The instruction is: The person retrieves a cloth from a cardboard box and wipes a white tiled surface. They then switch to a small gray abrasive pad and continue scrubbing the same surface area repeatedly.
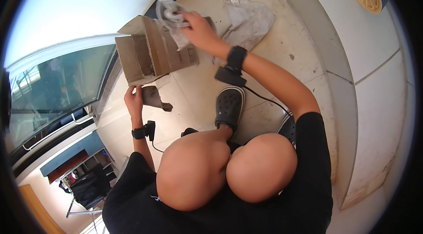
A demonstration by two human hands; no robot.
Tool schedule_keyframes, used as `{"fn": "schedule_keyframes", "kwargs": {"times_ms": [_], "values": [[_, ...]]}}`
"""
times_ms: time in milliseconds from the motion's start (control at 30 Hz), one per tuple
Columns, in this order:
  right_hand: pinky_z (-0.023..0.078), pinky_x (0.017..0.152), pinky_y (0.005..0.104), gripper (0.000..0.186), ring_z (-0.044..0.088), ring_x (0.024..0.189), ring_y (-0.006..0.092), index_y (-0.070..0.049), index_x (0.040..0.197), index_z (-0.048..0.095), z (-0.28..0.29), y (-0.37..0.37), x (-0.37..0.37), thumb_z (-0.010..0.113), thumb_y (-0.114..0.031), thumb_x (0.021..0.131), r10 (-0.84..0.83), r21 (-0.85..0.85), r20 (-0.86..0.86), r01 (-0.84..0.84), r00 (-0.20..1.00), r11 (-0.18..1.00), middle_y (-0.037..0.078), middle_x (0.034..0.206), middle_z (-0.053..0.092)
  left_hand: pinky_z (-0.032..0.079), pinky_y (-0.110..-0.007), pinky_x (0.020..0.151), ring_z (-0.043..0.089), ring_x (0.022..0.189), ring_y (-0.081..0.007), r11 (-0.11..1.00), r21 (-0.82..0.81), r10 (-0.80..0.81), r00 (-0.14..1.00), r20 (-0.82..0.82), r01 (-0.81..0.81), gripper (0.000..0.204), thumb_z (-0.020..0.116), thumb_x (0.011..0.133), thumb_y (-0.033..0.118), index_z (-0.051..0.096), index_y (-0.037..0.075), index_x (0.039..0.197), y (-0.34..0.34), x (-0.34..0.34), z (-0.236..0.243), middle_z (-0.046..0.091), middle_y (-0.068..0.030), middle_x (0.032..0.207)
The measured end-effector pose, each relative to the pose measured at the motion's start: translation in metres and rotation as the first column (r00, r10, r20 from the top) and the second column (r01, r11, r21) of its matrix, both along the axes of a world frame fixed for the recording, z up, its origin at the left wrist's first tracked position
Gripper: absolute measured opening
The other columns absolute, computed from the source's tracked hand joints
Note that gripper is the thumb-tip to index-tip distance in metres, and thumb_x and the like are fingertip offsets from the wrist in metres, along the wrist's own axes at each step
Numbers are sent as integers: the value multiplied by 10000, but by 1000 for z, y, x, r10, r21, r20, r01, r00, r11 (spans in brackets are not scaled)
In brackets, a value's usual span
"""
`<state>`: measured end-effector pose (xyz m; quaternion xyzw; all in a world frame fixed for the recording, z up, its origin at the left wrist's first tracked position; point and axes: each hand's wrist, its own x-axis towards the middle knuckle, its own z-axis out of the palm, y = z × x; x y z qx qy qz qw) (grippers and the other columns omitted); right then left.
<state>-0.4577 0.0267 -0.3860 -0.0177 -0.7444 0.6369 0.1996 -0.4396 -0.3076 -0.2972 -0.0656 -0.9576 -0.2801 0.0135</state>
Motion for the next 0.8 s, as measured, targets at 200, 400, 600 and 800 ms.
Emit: {"fn": "schedule_keyframes", "kwargs": {"times_ms": [200, 400, 600, 800], "values": [[533, 774, 486, 318, 636, 946, 410, 9, 1126, 643, -46, -32, 11, 592, -106, 835, 269, 416, 222, -340, 937, 843, 229, 1100, 619, 451, -309, 583, 523, 619, -114, 1000, 2, 22, 1000, 17, -22, 355, 652, 976, 303, 707, -46, 1015, -3, -12, -11, 672, -136, 709], [512, 759, 527, 278, 601, 963, 459, 12, 1083, 645, -72, -3, 21, 569, -126, 854, 207, 362, 500, -420, 841, 832, 255, 1079, 603, 486, -319, 604, 613, 653, -161, 997, -73, 28, 975, 221, -12, 321, 588, 998, 261, 723, -30, 986, -2, -15, -12, 724, -155, 785], [494, 779, 539, 464, 619, 846, 484, -78, 1329, 526, -97, -8, -81, 536, -97, 865, -148, 234, -86, 165, 985, 958, 259, 929, 653, 528, -305, 709, 668, 805, -161, 986, 91, -164, 887, 432, 138, 324, 508, 1027, 229, 714, -22, 1019, 33, -18, -32, 746, -119, 905], [549, 714, 491, 425, 687, 867, 390, -55, 1269, 596, -144, -32, -71, 536, -85, 849, 111, 633, 396, -359, 911, 686, 199, 932, 700, 506, -306, 825, 639, 937, -157, 976, 168, -198, 891, 409, 139, 382, 426, 1066, 255, 690, -16, 1112, 42, -37, -52, 736, -98, 1063]]}}
